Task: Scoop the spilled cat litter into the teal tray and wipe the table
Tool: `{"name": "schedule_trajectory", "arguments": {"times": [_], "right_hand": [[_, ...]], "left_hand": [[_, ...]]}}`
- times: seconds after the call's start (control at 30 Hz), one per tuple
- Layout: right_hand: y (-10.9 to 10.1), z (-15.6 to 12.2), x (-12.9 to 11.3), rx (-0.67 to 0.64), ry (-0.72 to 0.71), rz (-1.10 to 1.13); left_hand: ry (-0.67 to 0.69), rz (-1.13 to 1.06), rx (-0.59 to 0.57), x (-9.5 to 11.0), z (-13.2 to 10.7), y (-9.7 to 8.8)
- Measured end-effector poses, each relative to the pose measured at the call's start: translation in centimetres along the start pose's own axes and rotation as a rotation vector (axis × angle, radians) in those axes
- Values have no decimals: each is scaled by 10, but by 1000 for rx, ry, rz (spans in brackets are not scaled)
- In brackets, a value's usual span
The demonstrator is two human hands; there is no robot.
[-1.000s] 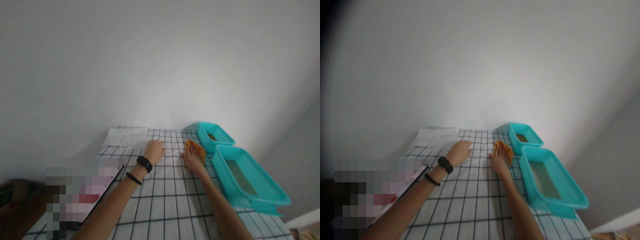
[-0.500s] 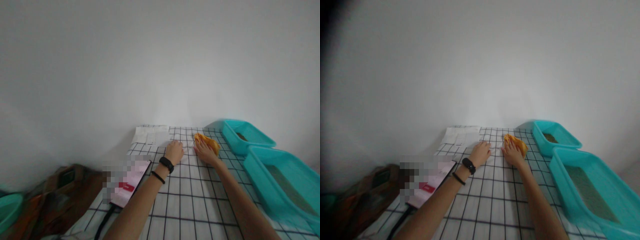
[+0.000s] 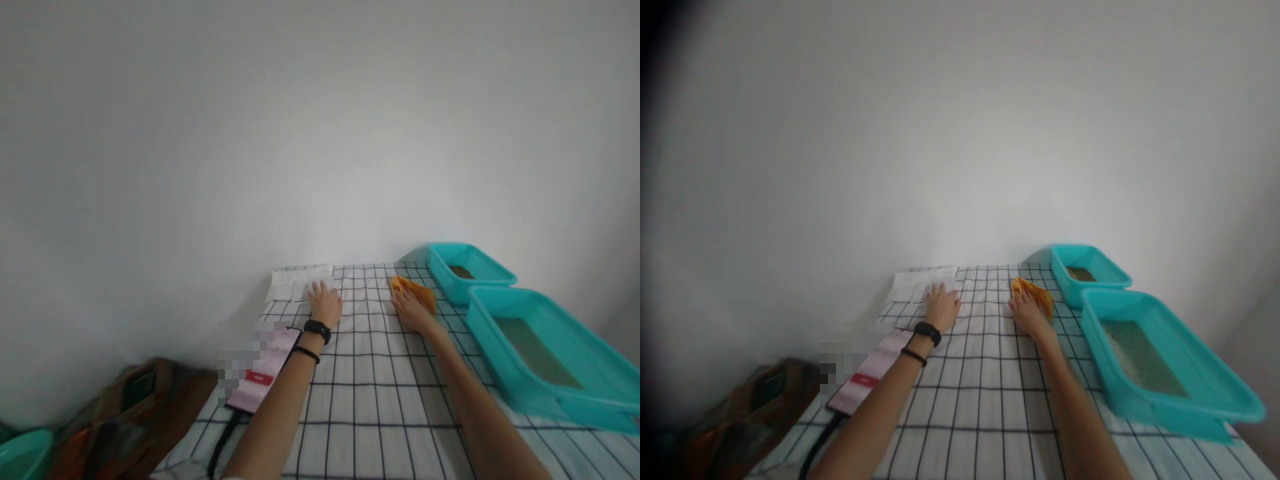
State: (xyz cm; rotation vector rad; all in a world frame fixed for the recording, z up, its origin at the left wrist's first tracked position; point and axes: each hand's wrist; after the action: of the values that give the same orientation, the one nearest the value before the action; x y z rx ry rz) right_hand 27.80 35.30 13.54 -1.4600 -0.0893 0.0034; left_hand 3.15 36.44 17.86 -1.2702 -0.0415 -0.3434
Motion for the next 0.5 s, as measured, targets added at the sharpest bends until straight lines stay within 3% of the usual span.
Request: {"name": "schedule_trajectory", "arguments": {"times": [0.2, 0.5], "right_hand": [[7, 4, 6, 20, 129, 13], [2, 0, 3, 20, 110, -20]], "left_hand": [[-87, 22, -9, 1, -1, 6], [-79, -25, -49, 4, -1, 2]]}}
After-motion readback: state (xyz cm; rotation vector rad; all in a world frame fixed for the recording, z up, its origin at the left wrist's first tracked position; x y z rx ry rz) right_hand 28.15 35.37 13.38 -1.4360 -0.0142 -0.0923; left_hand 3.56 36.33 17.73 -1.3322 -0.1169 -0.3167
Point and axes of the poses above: each hand's wrist, its own z-axis towards the middle knuckle, its own y-axis out of the palm, x = y × z, and after that the axes turned 13 degrees about -z, right-handed
